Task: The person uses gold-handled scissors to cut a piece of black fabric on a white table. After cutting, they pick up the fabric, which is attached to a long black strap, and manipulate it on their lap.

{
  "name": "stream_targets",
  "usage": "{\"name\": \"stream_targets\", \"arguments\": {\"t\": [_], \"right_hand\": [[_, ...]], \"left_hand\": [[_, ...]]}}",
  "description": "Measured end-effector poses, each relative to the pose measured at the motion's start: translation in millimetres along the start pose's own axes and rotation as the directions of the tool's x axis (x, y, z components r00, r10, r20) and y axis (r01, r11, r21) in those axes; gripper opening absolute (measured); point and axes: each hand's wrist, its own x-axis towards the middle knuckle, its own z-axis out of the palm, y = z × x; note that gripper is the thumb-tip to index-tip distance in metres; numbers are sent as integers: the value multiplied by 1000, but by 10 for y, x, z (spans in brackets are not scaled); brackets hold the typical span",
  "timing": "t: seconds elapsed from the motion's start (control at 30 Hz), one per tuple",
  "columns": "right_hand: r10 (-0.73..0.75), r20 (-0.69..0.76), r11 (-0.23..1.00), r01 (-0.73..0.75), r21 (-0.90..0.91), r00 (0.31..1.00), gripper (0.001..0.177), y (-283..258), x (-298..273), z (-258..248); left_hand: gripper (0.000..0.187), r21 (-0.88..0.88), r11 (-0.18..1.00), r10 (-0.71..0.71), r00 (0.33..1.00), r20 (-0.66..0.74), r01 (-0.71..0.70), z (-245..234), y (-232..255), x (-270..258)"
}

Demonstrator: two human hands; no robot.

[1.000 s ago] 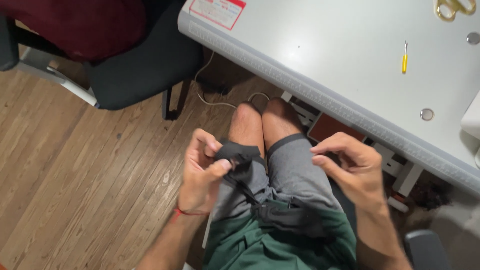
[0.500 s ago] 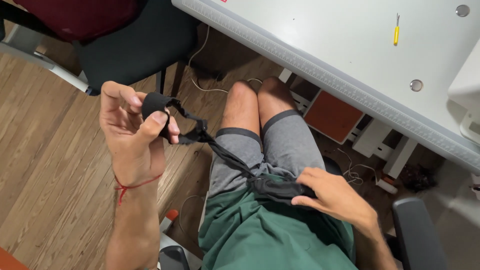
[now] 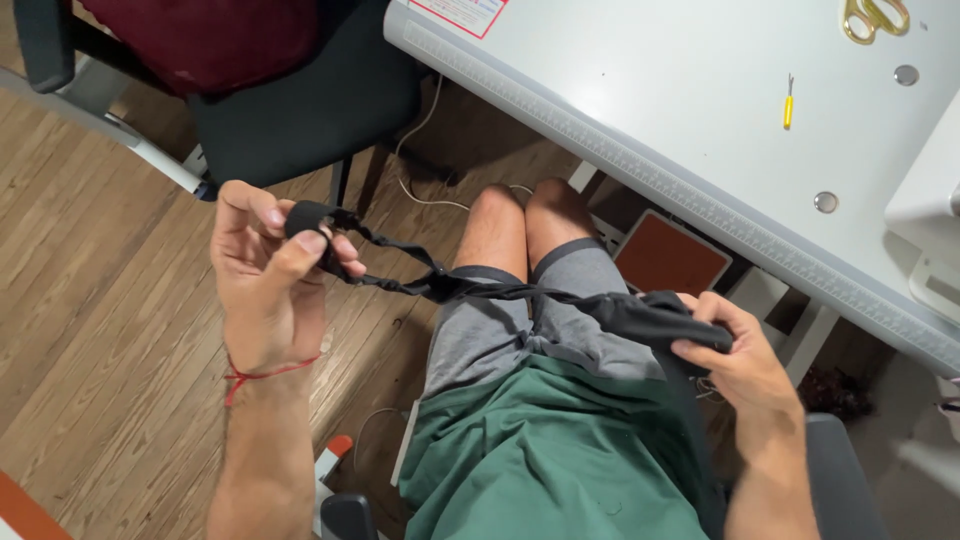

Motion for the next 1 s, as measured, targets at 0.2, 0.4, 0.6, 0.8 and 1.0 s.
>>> {"name": "stream_targets", "arguments": {"t": [0.2,0.4,0.6,0.8,1.0], "right_hand": [[33,164,587,114,-802,986,39,-429,-49,25],[298,434,504,246,-828,850,41,-461,-189,-22],[77,544,656,368,-658,836,26,-550,388,607],[-139,534,406,539,-737,834,33,379,1151,1477],[-166,688,-6,697,-717,707,17,895,1371,1889]], "left_hand": [[25,-29,1000,-13,988,-152,8,-156,193,49],[26,-14,1000,2,984,-180,-4,-233,257,98],[27,20,1000,11,995,-98,-10,-130,227,-3],[26,66,998,30,989,-146,-20,-133,325,25],[28,14,1000,8,953,-302,-4,-332,310,84]]}}
